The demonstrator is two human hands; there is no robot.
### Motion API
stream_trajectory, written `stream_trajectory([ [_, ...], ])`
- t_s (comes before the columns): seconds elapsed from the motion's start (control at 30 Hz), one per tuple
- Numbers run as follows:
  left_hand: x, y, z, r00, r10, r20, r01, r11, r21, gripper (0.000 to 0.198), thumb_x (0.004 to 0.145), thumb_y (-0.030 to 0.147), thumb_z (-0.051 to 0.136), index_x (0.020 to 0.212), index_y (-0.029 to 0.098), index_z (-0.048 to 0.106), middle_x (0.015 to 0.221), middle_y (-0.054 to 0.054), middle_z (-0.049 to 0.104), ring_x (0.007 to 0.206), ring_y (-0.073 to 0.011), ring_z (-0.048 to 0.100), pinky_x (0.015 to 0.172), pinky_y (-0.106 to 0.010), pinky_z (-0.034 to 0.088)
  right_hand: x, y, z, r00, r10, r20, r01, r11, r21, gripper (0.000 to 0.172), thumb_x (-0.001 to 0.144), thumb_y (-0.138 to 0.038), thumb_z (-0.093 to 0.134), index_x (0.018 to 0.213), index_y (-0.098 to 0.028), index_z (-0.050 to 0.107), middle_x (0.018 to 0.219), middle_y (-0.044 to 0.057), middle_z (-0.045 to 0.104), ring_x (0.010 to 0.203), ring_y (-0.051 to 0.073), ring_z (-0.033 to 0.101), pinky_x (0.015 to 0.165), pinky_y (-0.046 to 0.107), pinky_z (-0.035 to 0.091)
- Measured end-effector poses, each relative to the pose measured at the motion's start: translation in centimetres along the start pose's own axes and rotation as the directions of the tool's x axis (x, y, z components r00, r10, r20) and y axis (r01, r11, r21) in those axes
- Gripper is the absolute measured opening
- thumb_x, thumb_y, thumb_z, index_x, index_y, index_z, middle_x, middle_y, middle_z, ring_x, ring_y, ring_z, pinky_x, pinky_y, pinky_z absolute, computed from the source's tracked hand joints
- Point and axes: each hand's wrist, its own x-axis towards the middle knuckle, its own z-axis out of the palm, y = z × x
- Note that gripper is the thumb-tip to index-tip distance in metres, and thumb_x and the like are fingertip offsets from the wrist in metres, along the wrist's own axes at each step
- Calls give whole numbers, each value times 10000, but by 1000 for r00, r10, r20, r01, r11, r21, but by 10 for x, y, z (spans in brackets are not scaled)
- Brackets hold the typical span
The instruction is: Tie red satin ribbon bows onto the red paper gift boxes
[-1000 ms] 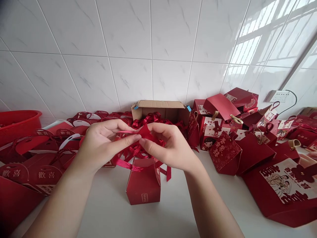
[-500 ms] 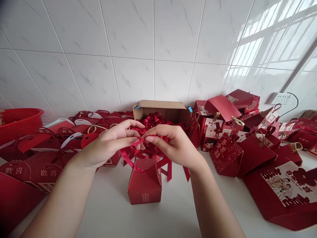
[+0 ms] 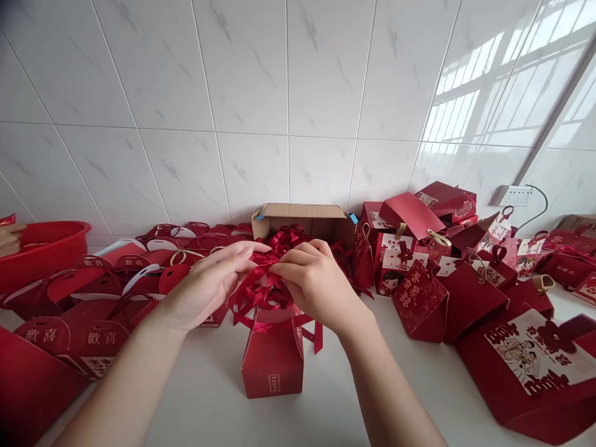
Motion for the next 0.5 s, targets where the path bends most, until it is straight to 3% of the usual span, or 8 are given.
stream_trajectory([
  [0.07,-7,-2,1,988,135,-74,-115,966,231,359,908,433,472,1190,224,545,714,2,651,655,-144,625,627,-255,495,-1,1,4,997,53,-50,-45,986,158,227,907,-162,523,1005,-219,719,959,56,718,895,193,609,900,403,418],
  [0.13,-15,-6,-2,942,324,-94,-237,834,499,389,914,362,480,1280,232,479,722,16,654,619,-127,599,630,-241,482,-6,4,6,979,184,-90,-131,902,412,196,889,-232,571,1008,-233,727,1037,60,711,981,204,616,899,383,449],
  [0.23,-28,-13,-13,835,550,-2,-357,545,758,413,899,234,494,1311,217,458,844,-7,687,740,-134,633,760,-246,487,-21,10,6,882,470,-47,-282,604,745,199,860,-344,619,979,-237,739,1058,59,710,1011,206,624,862,346,483],
  [0.3,-35,-17,-24,789,612,64,-373,393,840,379,886,204,509,1265,207,509,873,-20,683,823,-151,637,856,-268,472,-35,14,3,798,602,15,-345,436,831,224,834,-396,645,936,-225,747,939,52,730,896,187,647,811,323,490],
  [0.4,-44,-26,-40,813,570,117,-333,290,897,263,885,246,525,1130,204,610,922,-48,656,884,-181,615,857,-289,472,-57,19,-3,715,695,74,-431,355,830,256,779,-429,694,777,-177,739,759,45,709,735,154,623,725,278,477],
  [0.5,-52,-37,-52,868,479,133,-285,260,923,202,889,324,520,928,198,672,843,-53,612,838,-192,590,766,-288,478,-79,22,-6,648,757,78,-542,387,746,316,759,-457,692,691,-148,690,708,53,671,701,154,588,680,264,454],
])
